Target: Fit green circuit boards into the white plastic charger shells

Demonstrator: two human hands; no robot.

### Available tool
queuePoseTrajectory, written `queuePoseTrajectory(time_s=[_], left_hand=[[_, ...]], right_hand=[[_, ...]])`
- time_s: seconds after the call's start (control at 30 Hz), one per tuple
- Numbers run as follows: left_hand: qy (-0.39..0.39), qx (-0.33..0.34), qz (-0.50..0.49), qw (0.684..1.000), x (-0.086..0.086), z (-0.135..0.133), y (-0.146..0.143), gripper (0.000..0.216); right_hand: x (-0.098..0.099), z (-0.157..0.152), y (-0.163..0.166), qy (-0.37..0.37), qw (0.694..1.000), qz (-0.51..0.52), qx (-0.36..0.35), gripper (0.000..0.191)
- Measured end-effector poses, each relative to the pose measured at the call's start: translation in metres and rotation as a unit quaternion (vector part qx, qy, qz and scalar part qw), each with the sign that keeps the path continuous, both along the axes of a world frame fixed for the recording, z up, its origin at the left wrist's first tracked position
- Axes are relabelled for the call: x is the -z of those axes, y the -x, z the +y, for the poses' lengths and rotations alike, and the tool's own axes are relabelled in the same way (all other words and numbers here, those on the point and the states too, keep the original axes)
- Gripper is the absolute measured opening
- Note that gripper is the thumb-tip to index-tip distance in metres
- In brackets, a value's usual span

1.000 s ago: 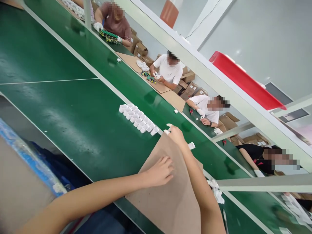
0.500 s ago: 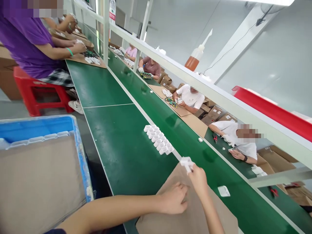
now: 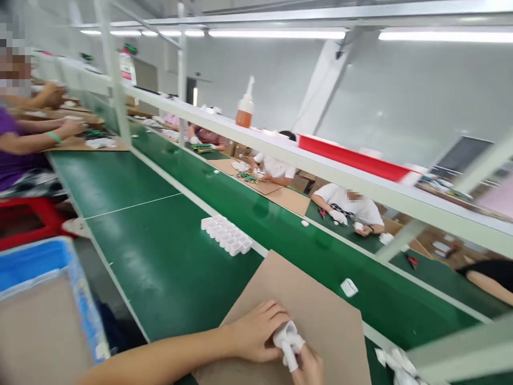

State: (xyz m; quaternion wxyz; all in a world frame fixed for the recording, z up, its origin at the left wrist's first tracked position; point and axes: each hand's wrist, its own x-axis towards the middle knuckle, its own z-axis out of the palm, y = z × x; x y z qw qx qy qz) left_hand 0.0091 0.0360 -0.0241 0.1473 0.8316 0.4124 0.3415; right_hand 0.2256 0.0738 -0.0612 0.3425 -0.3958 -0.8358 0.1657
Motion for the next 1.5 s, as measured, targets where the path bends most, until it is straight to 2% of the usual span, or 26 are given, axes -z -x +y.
queuePoseTrajectory(time_s=[0.07,0.17,0.3,0.37,0.5,0.63,0.7,0.9,1.27,1.5], left_hand=[[0.038,-0.008,-0.023,0.999,-0.003,-0.005,-0.002,0.068],[0.066,-0.009,-0.034,0.997,-0.008,-0.009,-0.001,0.060],[0.050,0.010,-0.003,0.999,-0.012,-0.009,0.001,0.051],[0.046,0.014,0.004,0.999,-0.013,-0.008,0.003,0.051],[0.016,0.035,0.025,0.999,-0.011,-0.004,0.009,0.050],[-0.044,0.049,0.046,0.997,-0.011,0.000,0.015,0.048],[-0.066,0.044,0.041,0.996,-0.012,0.000,0.016,0.046],[-0.107,0.039,0.036,0.993,-0.019,0.000,0.019,0.044],[-0.123,0.042,0.033,0.991,-0.023,0.001,0.019,0.029],[-0.098,0.017,0.015,0.995,-0.016,-0.002,0.017,0.019]], right_hand=[[-0.014,-0.013,0.010,-0.039,0.998,0.040,-0.027,0.036],[-0.027,-0.026,0.016,-0.093,0.993,0.070,-0.029,0.032],[-0.026,-0.034,0.017,-0.147,0.986,0.071,-0.037,0.027],[-0.022,-0.034,0.015,-0.146,0.987,0.055,-0.047,0.024],[-0.015,-0.033,0.012,-0.054,0.996,0.040,-0.062,0.021],[-0.020,-0.036,0.016,0.145,0.981,0.114,-0.058,0.030],[-0.027,-0.037,0.020,0.211,0.966,0.141,-0.048,0.034],[-0.042,-0.036,0.029,0.296,0.933,0.200,-0.053,0.043],[-0.035,-0.029,0.033,0.394,0.863,0.310,-0.070,0.051],[-0.037,-0.028,0.030,0.416,0.845,0.323,-0.095,0.052]])
